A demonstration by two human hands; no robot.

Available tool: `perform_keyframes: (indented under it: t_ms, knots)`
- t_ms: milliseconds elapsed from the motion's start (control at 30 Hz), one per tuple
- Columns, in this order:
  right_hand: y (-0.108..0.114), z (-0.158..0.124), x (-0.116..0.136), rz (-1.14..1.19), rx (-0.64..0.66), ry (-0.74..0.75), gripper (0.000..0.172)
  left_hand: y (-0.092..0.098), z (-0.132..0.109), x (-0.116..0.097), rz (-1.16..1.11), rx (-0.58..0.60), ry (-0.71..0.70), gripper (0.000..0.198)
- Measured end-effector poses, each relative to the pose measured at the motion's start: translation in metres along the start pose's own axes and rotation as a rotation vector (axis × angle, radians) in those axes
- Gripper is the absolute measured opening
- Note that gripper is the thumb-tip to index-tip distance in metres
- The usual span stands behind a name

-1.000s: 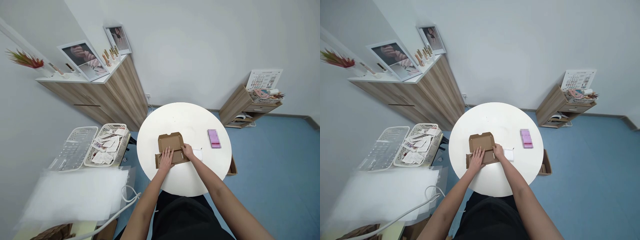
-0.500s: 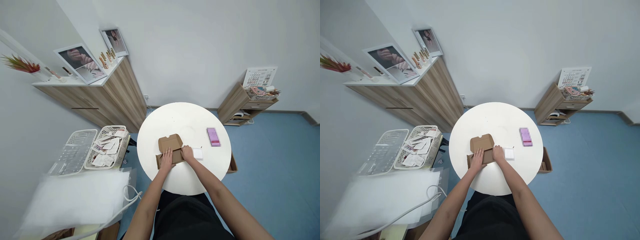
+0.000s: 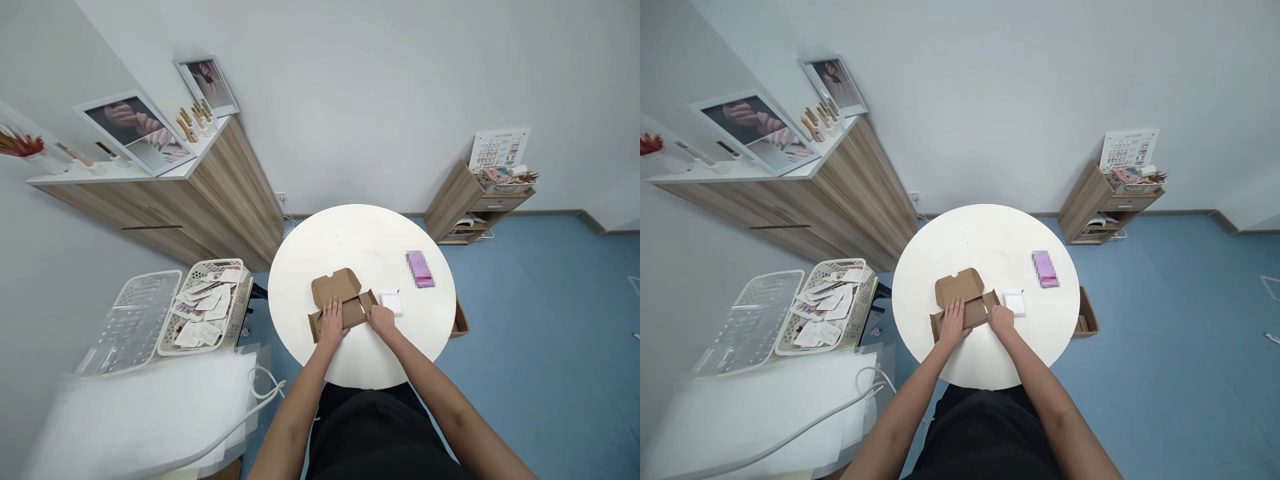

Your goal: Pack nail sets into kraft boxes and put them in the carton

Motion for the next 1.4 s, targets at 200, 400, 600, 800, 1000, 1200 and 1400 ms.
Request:
perform_keyframes:
  t_ms: [200,400,600,800,1000,1200,1400]
  knots:
    - [-0.002,0.007,0.016,-0.020,0.023,0.053,0.021,0.003,-0.002,0.000,0.010,0.032,-0.006,0.106]
    - [-0.001,0.004,0.019,-0.025,0.032,0.142,0.023,0.007,0.002,0.005,0.006,0.113,-0.023,0.109]
    - [-0.002,0.000,0.013,0.003,0.000,0.142,0.024,0.013,0.009,0.011,-0.016,0.217,-0.080,0.107]
    - [0.023,-0.007,-0.022,0.190,-0.390,0.007,0.026,0.016,0.009,0.011,-0.025,0.224,-0.066,0.107]
    - [0.007,0.004,-0.038,0.368,-0.213,-0.055,0.029,0.016,0.009,0.010,-0.038,0.232,-0.053,0.109]
    - [0.000,0.008,-0.030,0.534,-0.138,-0.066,0.044,0.013,0.010,0.010,-0.041,0.242,-0.049,0.110]
    - [-0.006,0.017,-0.008,0.500,-0.070,0.012,0.031,0.010,0.010,0.010,-0.038,0.256,-0.037,0.114]
Point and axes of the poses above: each hand's wrist, its own z-axis towards the middle knuckle, its own y-axis out of the back of the hand, x = y × z, the point moved 7 cm from there along z, towards the middle knuckle, and after that the axes turned 12 degrees about y, right-handed, at the moved point
